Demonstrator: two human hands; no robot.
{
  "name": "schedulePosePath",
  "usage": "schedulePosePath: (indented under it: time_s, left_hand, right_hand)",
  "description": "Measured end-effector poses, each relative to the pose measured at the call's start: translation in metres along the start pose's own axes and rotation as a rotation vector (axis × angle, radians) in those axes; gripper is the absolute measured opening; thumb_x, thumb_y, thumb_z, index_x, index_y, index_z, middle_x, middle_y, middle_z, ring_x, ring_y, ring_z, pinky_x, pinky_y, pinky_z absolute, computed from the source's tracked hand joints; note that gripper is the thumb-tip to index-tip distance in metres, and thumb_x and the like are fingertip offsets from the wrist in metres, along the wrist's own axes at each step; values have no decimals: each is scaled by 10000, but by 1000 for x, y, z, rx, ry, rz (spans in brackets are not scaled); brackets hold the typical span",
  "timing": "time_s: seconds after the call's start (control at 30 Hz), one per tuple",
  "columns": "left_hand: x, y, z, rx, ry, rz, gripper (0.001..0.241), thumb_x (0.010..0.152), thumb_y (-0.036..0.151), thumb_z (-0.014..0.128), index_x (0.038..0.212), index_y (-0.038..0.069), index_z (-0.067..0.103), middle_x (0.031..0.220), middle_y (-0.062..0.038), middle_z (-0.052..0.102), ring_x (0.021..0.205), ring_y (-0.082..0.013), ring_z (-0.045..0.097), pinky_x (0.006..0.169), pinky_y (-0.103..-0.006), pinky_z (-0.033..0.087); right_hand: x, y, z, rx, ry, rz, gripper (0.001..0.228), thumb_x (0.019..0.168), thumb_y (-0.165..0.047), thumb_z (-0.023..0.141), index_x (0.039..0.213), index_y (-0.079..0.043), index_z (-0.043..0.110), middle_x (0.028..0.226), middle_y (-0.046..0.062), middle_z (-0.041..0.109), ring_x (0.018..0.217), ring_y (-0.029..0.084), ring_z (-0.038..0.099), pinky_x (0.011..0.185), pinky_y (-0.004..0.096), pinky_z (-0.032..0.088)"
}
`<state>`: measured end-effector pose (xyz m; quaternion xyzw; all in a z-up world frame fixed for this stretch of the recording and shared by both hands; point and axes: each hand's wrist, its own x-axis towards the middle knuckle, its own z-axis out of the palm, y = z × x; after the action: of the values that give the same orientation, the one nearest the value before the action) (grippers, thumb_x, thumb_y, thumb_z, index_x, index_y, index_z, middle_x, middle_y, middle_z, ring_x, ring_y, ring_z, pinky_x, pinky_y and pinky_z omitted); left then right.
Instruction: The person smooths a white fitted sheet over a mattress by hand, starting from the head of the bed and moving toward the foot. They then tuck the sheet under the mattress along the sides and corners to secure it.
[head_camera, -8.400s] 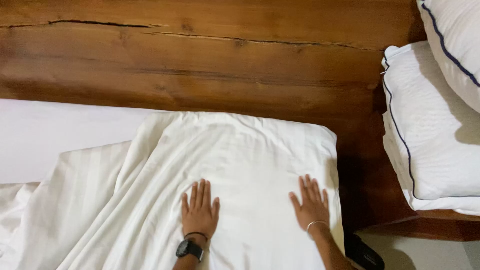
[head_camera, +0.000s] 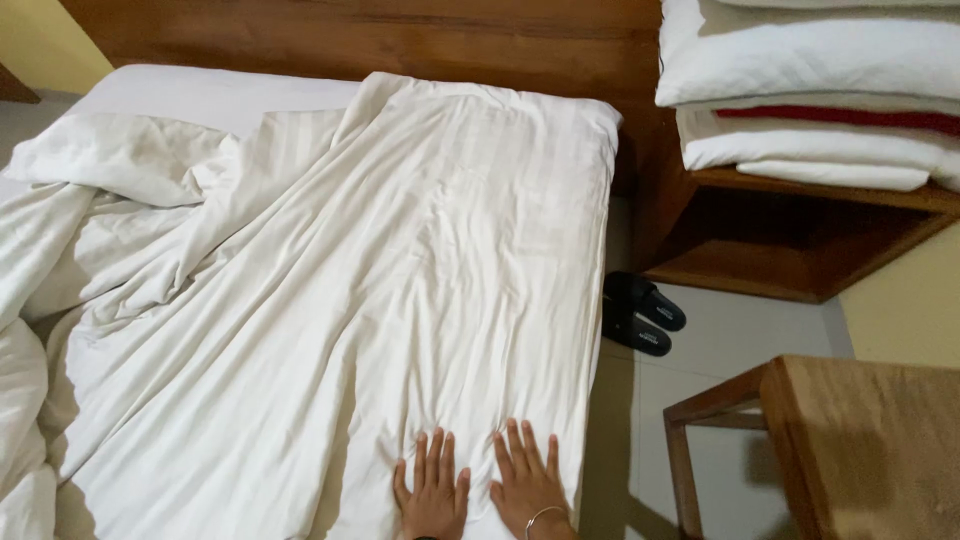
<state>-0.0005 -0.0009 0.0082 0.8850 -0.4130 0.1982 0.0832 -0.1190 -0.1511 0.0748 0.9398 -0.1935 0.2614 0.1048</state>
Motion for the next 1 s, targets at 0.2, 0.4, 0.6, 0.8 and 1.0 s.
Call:
schedulePosePath:
  time_s: [0.2,0.4,0.6,0.8,1.0]
  left_hand:
    - [5,2,-18,54,35,14,657,1025,555,246,1598,235,250,1684,86,230,1590,-145,113,1225,-530,55]
    - [14,2,-39,-248,-280,-107,585,1015,496,295,1509,201,397,1552,46,430,1477,-183,276,1197,-570,84]
    - [13,-10,-56,-543,-120,-97,477,944,193,465,1406,93,525,1435,-54,537,1386,-218,425,1190,-507,193]
    - [17,-24,-70,-525,-277,-8,614,879,121,590,1474,94,438,1540,-40,433,1476,-194,316,1224,-496,157]
    - [35,-39,-80,-555,62,206,138,843,112,689,978,141,686,1014,15,653,943,-191,596,859,-348,503]
  right_hand:
    - [-20,-19,12,-102,5,116,670,1007,-546,181,1559,-168,133,1693,58,50,1578,215,-2,1266,516,-32]
    - [1,-38,-57,260,-836,401,572,1032,-412,214,1560,-209,127,1669,-37,39,1529,195,-7,1235,489,-34]
    - [-22,-48,-55,140,-679,489,657,913,-83,522,1506,-267,305,1628,-49,225,1520,225,125,1243,561,23]
    - [-37,-37,-39,293,-491,873,478,974,-176,513,1448,-224,471,1615,71,285,1491,250,278,1200,405,332]
    - [-19,-25,-49,622,-392,1273,317,1019,-282,527,1265,-97,605,1128,70,644,926,176,596,812,312,538]
